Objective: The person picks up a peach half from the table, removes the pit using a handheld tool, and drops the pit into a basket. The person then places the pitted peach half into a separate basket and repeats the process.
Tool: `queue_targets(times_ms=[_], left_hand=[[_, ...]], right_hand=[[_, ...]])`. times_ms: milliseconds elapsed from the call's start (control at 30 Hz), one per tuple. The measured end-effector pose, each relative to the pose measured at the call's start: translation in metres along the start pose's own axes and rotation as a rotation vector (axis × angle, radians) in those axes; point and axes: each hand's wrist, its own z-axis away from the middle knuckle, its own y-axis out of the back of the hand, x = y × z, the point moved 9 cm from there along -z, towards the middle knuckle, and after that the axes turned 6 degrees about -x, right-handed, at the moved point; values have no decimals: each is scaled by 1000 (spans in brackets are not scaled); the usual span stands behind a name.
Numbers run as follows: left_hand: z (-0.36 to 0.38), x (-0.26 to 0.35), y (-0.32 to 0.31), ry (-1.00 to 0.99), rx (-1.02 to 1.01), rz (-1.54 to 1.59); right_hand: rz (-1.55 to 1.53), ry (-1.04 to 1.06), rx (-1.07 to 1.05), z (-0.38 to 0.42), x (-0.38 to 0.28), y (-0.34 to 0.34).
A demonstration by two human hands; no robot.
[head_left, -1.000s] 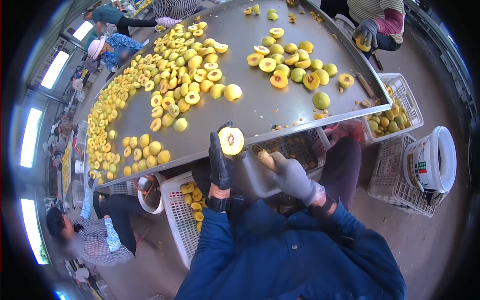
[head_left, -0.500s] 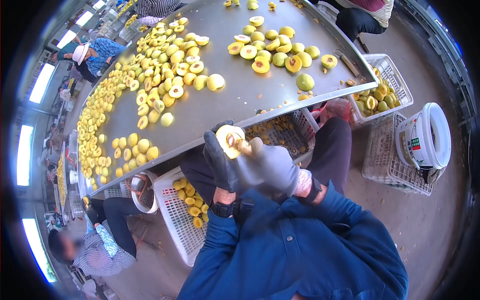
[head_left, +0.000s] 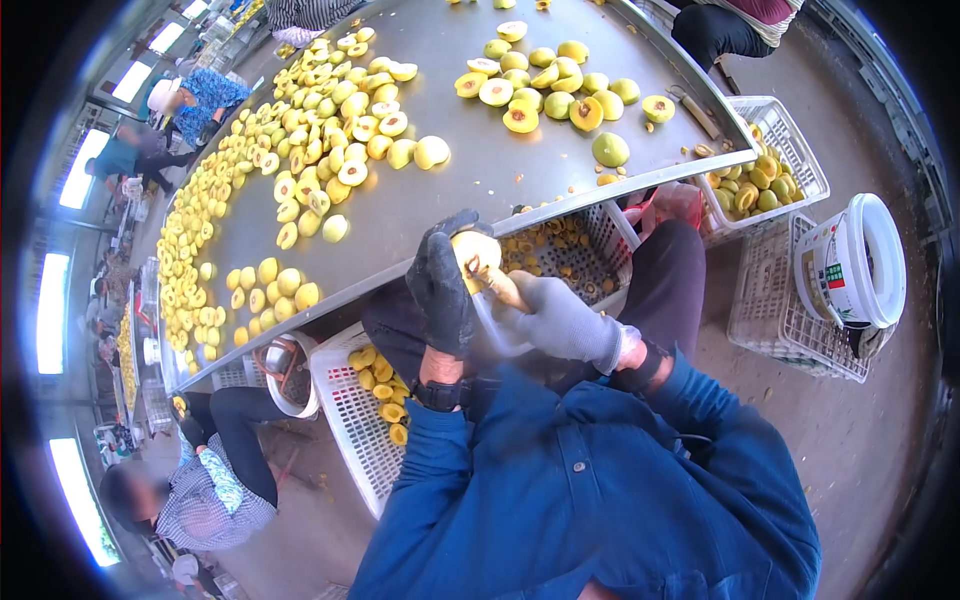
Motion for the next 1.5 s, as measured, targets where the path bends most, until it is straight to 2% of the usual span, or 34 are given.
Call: queue_targets(times_ms=[33,67,133,167,267,300,400,433,500,533,567,600,633,667,700,767,833,867,933,967,1067,1100,1167,1200,1233,1300,1333,1367,1400,1433,1467,1500], left_hand=[[2,-6,3,5,57,51],[0,-2,-3,-33,-32,-54],[-5,7,-6,-101,-200,-262],[-7,22,-13,-186,-293,-461],[-17,18,-19,-60,-402,-369],[-16,31,-21,-121,-343,-288],[-12,1,-14,-14,-183,109],[-8,-7,-15,8,-135,170],[-9,-3,-30,-8,-230,12],[-11,1,-36,-21,-272,-64],[-14,4,-43,-16,-402,-200],[-13,10,-43,-28,-411,-216],[-12,15,-45,-45,-422,-235],[-12,19,-47,-64,-433,-256],[-14,7,-39,-33,-303,-30],[-1,6,-35,-28,-85,-110],[1,8,-34,-4,-117,-127],[2,9,-33,8,-133,-136],[1,7,-34,-59,-350,-288],[-2,17,-40,-93,-437,-416],[-2,9,-29,8,-307,-115],[0,-8,-26,61,-228,64],[5,-33,-16,63,1,181],[4,-42,-20,80,23,264],[1,-51,-23,119,24,375],[-5,-73,-21,175,74,569],[-1,-103,-6,279,259,624],[-1,-118,5,245,215,620],[3,-112,14,182,251,572],[11,-106,33,170,314,520],[22,-101,55,152,377,481],[33,-95,79,138,440,439]], right_hand=[[19,0,-29,1,0,0],[37,-4,-56,3,-1,0],[446,-25,-35,7,-12,11],[645,-34,-28,10,-14,12],[101,42,-64,7,-4,6],[-151,-43,-165,7,1,-2],[-140,13,-147,7,-2,2],[130,55,-84,6,-4,10],[675,124,48,8,-8,27],[508,127,-12,6,0,30],[340,133,-74,4,10,32],[167,139,-135,5,-2,27],[13,-151,-196,15,7,27],[-60,-189,-214,17,8,24],[-136,-224,-230,18,11,21],[-237,-259,-252,20,10,16],[-285,-268,-282,22,10,8],[-155,-97,-213,15,10,14],[109,244,-68,7,15,19],[157,218,-68,8,12,18],[-333,-265,-322,22,10,-7],[-327,-269,-359,20,14,-14],[-215,43,-185,9,9,-9],[-156,192,-97,7,11,-7],[-84,266,-10,0,24,-1],[471,284,169,-3,27,17],[745,294,256,-5,29,24],[707,339,286,-13,49,34],[760,285,444,-18,73,50],[907,36,303,-35,118,65],[1051,1,196,-32,132,73],[1039,-302,198,-32,187,96]])
